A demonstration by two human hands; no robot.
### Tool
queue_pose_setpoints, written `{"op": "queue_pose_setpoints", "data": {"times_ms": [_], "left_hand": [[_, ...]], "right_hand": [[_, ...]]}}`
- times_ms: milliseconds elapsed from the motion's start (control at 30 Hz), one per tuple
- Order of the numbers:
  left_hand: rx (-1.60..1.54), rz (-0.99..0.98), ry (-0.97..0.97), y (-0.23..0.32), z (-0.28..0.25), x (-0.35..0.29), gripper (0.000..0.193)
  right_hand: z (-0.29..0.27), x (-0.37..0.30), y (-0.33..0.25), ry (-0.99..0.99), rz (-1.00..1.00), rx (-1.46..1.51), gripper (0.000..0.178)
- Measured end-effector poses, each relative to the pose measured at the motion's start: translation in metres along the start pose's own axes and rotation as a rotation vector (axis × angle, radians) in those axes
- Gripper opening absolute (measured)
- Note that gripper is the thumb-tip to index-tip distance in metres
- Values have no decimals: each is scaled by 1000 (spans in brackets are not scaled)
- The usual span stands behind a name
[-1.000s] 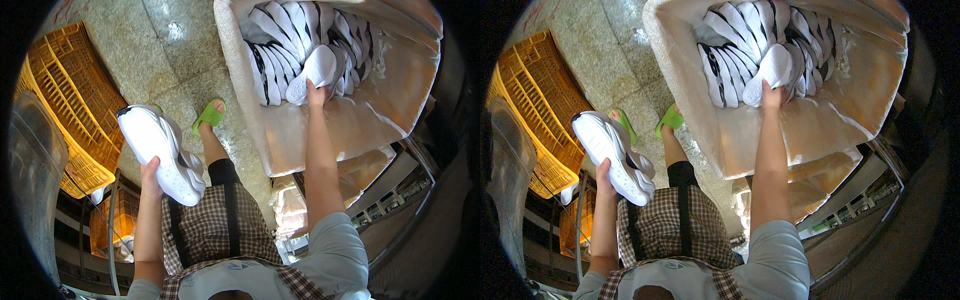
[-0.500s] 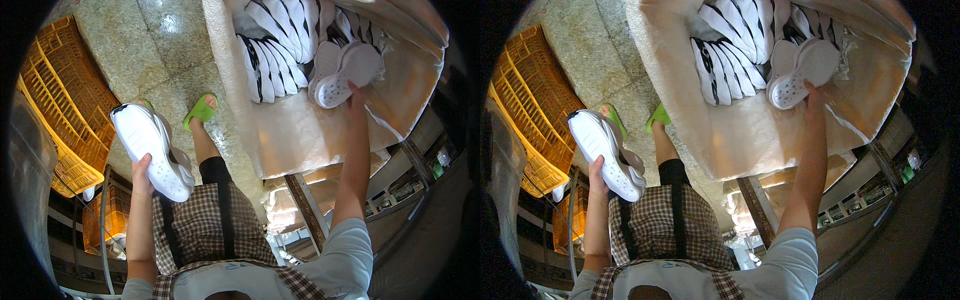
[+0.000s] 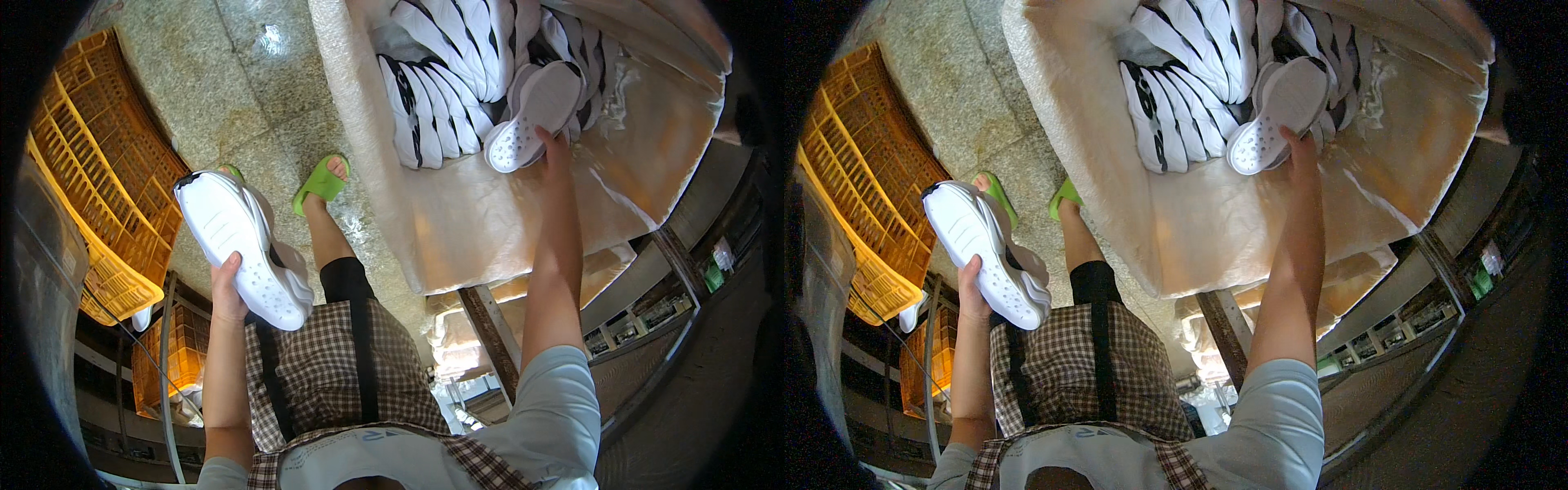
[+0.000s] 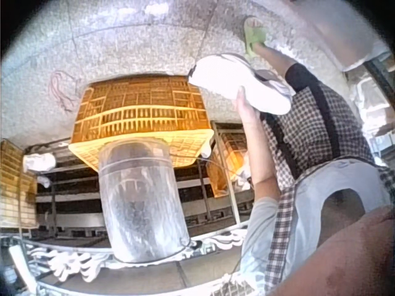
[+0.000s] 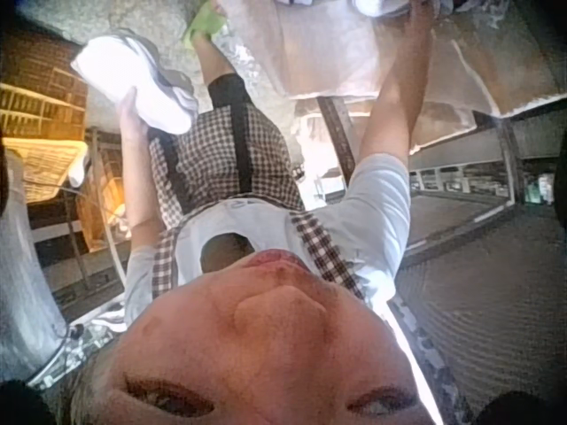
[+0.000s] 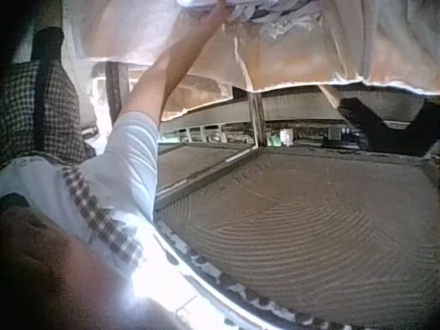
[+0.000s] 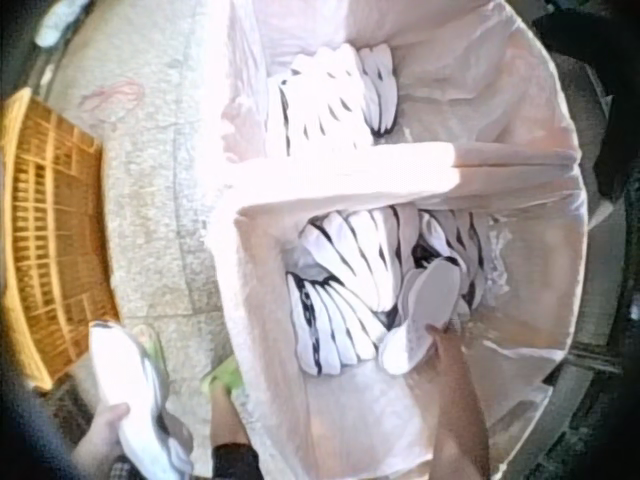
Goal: The person repeatedly picks up white slipper-style shoes from a table and bins, turns them over to inspect the soles, and places them into a large fabric-lined bin. The person also moves slippers between bins and stacks them on the table.
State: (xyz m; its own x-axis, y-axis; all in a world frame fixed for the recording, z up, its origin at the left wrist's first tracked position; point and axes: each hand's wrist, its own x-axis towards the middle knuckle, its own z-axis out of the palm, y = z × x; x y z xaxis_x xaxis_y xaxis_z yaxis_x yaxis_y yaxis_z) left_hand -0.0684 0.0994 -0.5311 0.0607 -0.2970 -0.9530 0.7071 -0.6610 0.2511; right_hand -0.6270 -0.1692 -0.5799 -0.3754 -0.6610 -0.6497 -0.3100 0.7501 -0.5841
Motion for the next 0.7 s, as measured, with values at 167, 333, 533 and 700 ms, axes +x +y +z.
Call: {"op": "queue_pose_setpoints", "data": {"times_ms": [167,333,533,700], "left_hand": [[-15,-22,-22,-3,-8,2,71],[-26,-56,27,6,-11,-3,66],[-238,12,-142,46,16,-28,73],[-72,121,-128,81,53,-59,76]], "right_hand": [[10,2,-3,14,10,-65,87],[16,-1,17,30,63,-120,61],[29,-34,13,9,27,158,49],[43,-104,-62,160,-35,139,76]]}}
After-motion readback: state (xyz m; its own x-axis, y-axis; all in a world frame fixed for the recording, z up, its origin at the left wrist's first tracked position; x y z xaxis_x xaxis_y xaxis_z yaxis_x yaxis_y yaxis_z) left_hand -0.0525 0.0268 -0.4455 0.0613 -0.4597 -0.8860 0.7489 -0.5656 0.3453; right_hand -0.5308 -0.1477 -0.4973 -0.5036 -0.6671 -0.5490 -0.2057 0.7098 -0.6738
